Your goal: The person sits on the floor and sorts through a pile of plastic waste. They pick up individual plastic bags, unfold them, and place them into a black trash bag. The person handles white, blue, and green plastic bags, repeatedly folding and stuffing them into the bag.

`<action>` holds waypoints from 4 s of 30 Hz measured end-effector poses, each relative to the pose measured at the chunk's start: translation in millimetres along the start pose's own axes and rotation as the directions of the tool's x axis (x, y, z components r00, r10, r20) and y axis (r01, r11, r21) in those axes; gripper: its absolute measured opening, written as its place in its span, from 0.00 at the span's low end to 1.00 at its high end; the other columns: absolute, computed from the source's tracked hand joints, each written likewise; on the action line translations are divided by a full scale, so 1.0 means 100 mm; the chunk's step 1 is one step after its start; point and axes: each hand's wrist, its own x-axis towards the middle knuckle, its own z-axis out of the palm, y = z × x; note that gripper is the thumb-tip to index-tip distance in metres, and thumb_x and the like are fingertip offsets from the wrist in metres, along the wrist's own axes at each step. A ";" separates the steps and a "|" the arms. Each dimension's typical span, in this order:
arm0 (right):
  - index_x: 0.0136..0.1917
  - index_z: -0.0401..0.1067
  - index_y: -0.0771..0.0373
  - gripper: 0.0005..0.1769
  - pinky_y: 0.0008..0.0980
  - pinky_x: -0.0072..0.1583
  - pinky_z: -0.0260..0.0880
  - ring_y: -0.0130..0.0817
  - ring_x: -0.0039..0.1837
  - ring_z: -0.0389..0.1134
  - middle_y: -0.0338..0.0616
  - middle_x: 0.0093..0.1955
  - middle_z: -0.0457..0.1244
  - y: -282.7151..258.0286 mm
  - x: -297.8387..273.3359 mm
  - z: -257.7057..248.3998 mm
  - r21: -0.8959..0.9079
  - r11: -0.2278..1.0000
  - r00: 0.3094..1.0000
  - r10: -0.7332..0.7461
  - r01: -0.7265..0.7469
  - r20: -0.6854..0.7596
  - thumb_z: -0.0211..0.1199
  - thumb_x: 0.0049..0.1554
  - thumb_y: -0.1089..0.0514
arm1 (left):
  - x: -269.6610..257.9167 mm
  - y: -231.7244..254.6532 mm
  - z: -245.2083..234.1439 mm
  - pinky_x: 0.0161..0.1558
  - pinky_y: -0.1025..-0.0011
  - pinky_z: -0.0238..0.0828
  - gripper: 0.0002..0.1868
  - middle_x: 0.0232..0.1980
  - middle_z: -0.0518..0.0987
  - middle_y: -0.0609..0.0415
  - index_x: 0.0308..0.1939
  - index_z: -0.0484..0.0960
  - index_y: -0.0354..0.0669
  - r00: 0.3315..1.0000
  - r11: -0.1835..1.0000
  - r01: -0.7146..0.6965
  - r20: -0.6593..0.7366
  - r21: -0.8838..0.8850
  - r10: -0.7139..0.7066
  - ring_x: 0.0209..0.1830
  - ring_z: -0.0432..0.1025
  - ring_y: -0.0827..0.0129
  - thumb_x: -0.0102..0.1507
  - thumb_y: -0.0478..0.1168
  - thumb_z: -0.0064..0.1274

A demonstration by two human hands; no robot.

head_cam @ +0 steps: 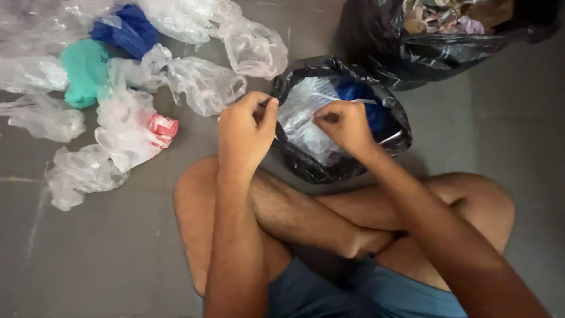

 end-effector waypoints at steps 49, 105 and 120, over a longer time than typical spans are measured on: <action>0.77 0.45 0.55 0.43 0.34 0.68 0.73 0.27 0.73 0.61 0.35 0.74 0.54 -0.44 -0.63 -0.50 0.855 0.439 0.961 -0.120 0.276 -0.248 0.69 0.60 0.70 | 0.30 -0.12 0.49 0.44 0.77 0.72 0.14 0.41 0.80 0.58 0.39 0.76 0.41 0.903 0.725 0.045 0.338 -0.687 0.265 0.41 0.74 0.76 0.55 0.22 0.60; 0.61 0.70 0.66 0.15 0.42 0.65 0.71 0.45 0.62 0.70 0.51 0.59 0.66 -0.36 -0.77 -0.91 0.950 0.311 0.983 0.159 0.034 -0.087 0.62 0.60 0.70 | -0.72 0.39 1.44 0.61 0.49 0.74 0.25 0.66 0.75 0.36 0.71 0.67 0.23 0.295 -0.136 0.955 0.883 -0.263 0.364 0.64 0.72 0.51 0.73 0.35 0.51; 0.47 0.77 0.57 0.07 0.48 0.71 0.71 0.41 0.64 0.68 0.43 0.59 0.67 0.17 -0.77 -1.32 0.995 -0.083 0.996 0.078 0.046 -0.039 0.68 0.63 0.68 | 0.32 -0.45 0.51 0.60 0.59 0.76 0.21 0.44 0.80 0.48 0.37 0.75 0.43 0.981 -0.247 0.192 0.188 -0.950 0.041 0.50 0.76 0.60 0.79 0.52 0.44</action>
